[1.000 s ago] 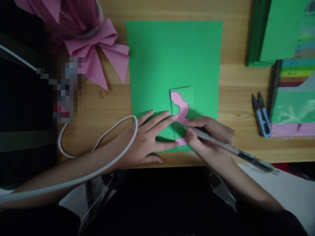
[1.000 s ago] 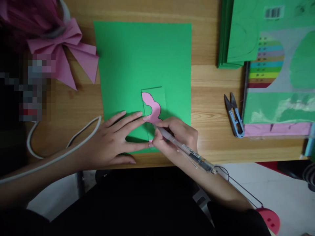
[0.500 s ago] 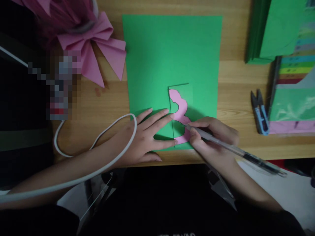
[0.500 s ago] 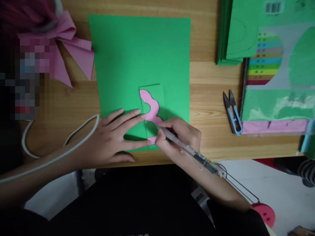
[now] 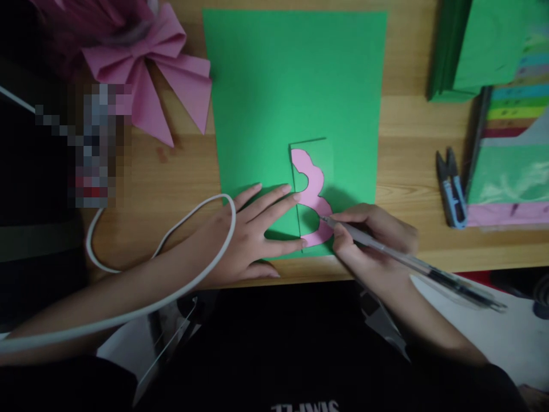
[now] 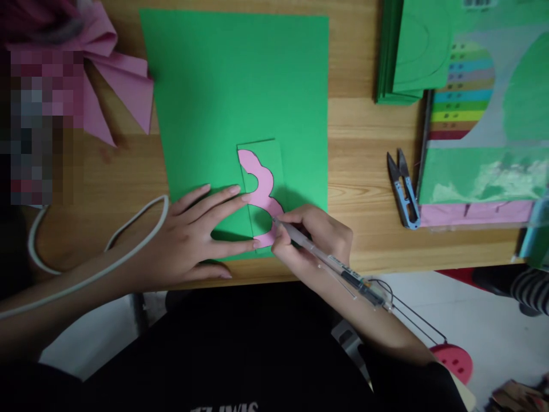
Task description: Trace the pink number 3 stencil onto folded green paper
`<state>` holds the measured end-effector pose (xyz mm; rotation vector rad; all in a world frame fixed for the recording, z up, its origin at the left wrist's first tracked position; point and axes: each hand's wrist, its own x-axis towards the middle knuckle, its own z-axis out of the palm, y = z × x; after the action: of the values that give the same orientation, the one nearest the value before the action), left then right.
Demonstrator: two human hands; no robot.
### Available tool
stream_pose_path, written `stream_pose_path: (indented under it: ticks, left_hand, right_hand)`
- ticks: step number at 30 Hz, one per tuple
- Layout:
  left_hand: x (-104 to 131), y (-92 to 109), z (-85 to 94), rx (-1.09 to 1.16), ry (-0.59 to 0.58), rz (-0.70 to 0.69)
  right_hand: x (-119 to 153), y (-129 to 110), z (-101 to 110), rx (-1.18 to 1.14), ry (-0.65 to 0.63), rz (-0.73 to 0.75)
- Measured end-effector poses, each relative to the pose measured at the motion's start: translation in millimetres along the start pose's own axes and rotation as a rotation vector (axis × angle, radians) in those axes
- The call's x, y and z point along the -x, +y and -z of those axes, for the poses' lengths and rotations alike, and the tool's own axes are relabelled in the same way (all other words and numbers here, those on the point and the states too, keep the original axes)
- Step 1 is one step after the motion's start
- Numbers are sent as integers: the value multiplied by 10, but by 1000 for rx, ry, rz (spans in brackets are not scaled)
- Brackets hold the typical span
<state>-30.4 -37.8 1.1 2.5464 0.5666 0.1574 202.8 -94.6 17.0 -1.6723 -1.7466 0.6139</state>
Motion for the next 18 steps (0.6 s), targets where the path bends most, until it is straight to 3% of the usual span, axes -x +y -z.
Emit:
stream_pose_path:
  ticks: [18]
  left_hand:
    - [13, 6, -30, 6, 16, 3]
  right_hand:
    - [54, -17, 20, 53, -2, 15]
